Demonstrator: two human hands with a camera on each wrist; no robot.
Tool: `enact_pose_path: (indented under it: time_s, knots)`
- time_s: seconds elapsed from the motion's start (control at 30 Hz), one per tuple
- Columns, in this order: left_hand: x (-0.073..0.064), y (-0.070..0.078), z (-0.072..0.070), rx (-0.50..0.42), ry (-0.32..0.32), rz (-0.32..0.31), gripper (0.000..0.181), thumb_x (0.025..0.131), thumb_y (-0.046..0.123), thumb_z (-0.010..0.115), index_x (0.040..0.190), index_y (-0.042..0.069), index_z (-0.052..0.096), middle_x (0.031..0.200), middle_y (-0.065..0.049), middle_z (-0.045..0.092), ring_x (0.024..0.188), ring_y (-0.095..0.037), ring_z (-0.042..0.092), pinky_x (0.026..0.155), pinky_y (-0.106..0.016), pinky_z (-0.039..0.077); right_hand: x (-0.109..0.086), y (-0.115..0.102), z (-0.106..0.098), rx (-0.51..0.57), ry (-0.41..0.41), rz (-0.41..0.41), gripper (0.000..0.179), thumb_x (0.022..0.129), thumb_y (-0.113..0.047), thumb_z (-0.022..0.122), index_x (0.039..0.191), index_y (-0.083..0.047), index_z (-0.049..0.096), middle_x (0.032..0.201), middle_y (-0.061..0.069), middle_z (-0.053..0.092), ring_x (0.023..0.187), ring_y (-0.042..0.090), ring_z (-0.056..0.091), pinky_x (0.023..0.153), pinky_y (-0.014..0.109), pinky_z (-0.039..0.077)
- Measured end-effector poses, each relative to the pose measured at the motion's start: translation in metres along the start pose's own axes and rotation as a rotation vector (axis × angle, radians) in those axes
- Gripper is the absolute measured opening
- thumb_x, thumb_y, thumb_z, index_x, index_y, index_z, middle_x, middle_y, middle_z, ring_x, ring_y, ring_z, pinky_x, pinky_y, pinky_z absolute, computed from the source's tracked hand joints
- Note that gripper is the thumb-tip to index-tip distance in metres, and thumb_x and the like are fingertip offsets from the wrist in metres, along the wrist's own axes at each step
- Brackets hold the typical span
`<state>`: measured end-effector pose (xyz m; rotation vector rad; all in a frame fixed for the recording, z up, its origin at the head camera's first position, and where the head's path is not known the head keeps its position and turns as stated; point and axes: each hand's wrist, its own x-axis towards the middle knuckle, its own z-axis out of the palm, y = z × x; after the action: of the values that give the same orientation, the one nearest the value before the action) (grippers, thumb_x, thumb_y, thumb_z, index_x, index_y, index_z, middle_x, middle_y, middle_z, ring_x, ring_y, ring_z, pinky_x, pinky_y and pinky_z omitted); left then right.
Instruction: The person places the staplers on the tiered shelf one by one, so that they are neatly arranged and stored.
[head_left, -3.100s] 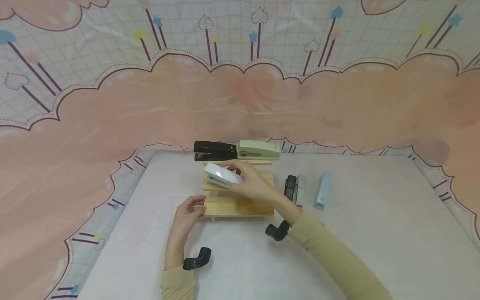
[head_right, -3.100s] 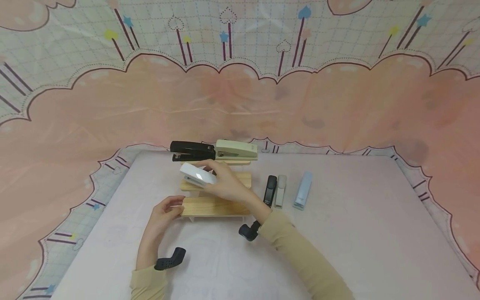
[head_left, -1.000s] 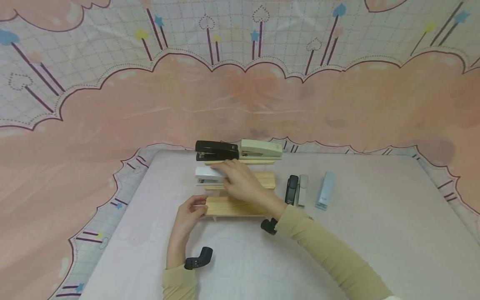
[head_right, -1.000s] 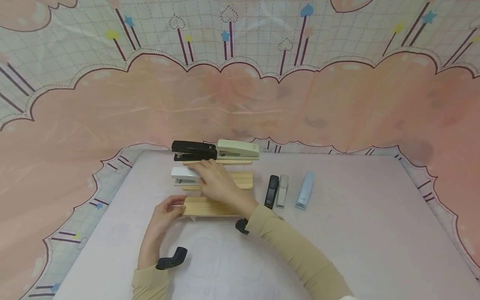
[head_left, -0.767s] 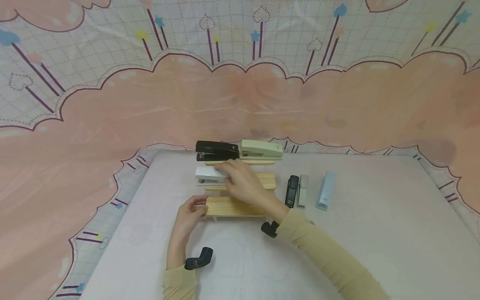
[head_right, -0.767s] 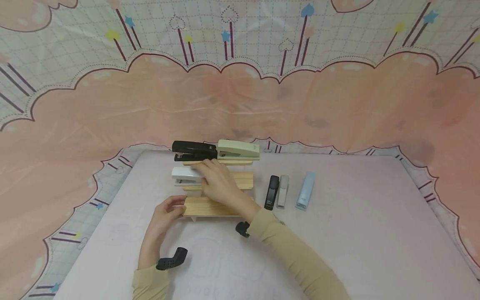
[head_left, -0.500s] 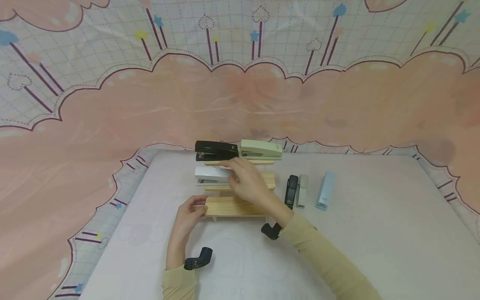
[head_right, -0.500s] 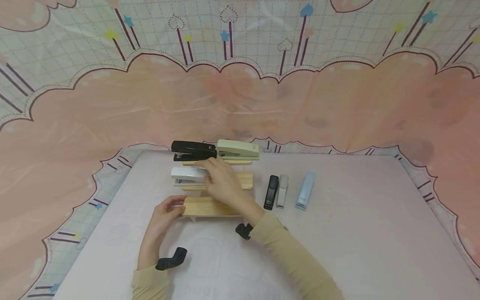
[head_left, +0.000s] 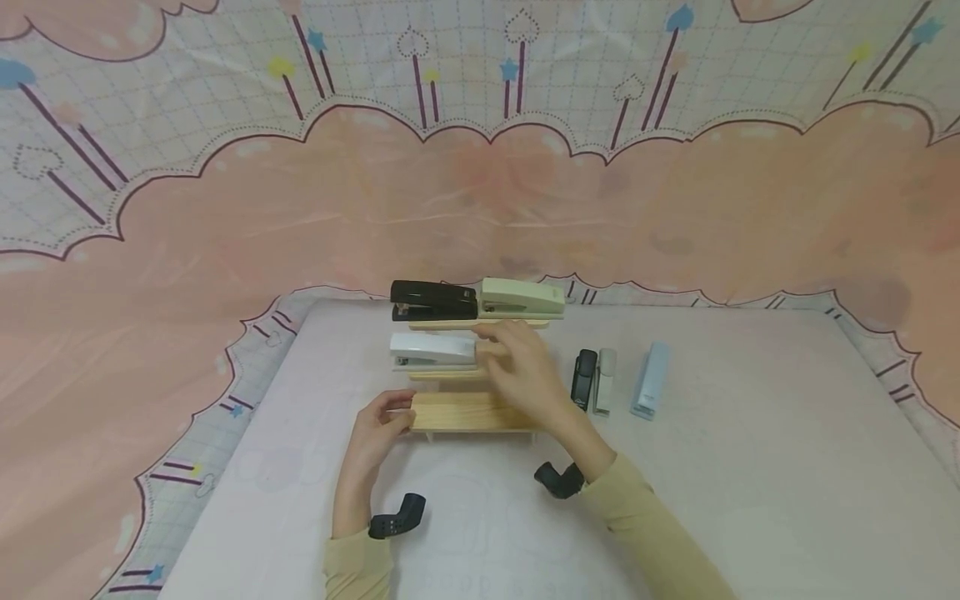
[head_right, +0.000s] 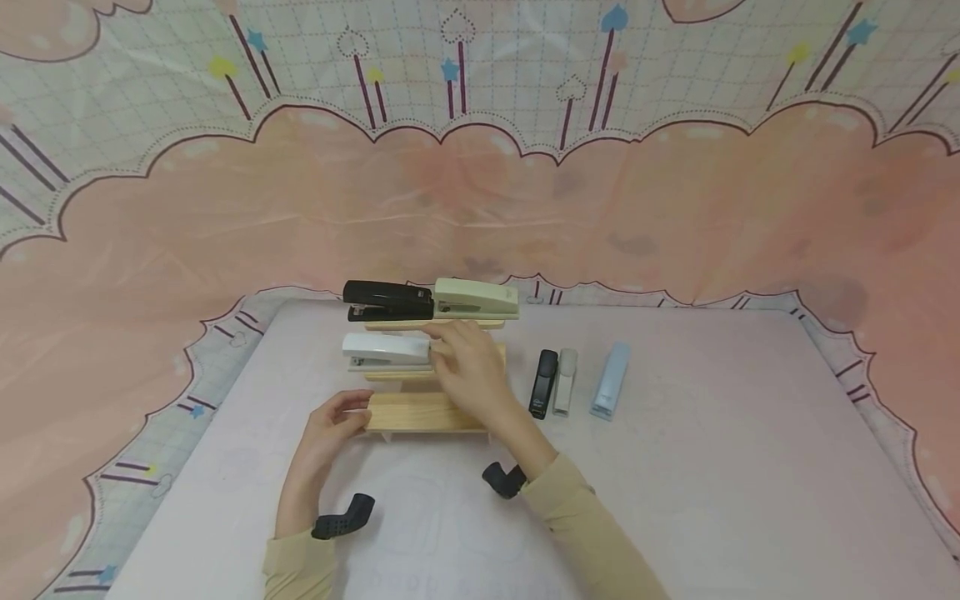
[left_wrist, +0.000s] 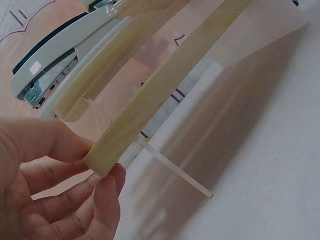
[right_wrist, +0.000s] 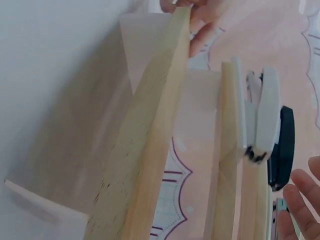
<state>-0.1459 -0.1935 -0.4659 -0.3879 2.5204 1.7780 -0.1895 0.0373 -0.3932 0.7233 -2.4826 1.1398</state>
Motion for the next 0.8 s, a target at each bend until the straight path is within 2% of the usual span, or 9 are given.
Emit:
enact_pose_path:
  time_s: [0.17,0.5,0.67,0.8]
  knots:
    - [0.001,0.000,0.001,0.000,0.003,0.001,0.038,0.086,0.002,0.058,0.124,0.003,0.060,0.120,-0.019,0.061,0.089,-0.011,0.061,0.075,-0.020,0.051,-0.008,0.005,-0.008,0.049,0.066,0.015,0.036,0.087,-0.005,0.061,0.121,-0.015,0.063,0.112,0.002,0.068,0.105,0.020,0.058,0.096,0.042,0.046]
    - [0.000,0.000,0.001,0.011,-0.001,-0.021,0.038,0.086,0.003,0.058,0.125,0.003,0.059,0.120,-0.018,0.059,0.093,-0.015,0.061,0.078,-0.024,0.052,-0.029,0.024,-0.021,0.126,0.281,0.015,0.030,0.085,0.002,0.062,0.113,-0.007,0.067,0.104,0.009,0.069,0.100,0.023,0.059,0.091,0.040,0.049]
    - [0.000,0.001,0.001,0.017,0.003,-0.015,0.039,0.086,0.002,0.058,0.125,0.003,0.059,0.120,-0.018,0.060,0.091,-0.013,0.061,0.078,-0.024,0.052,-0.042,0.037,-0.026,0.169,0.328,0.074,0.032,0.085,0.004,0.060,0.115,-0.006,0.065,0.105,0.010,0.069,0.102,0.022,0.058,0.094,0.030,0.045]
    - [0.000,0.000,0.001,0.015,0.006,-0.009,0.038,0.086,0.002,0.058,0.124,0.002,0.059,0.119,-0.019,0.061,0.089,-0.012,0.061,0.076,-0.023,0.052,-0.050,0.048,-0.029,0.187,0.372,0.123,0.031,0.085,0.006,0.061,0.114,-0.004,0.065,0.104,0.012,0.069,0.100,0.023,0.059,0.091,0.027,0.045]
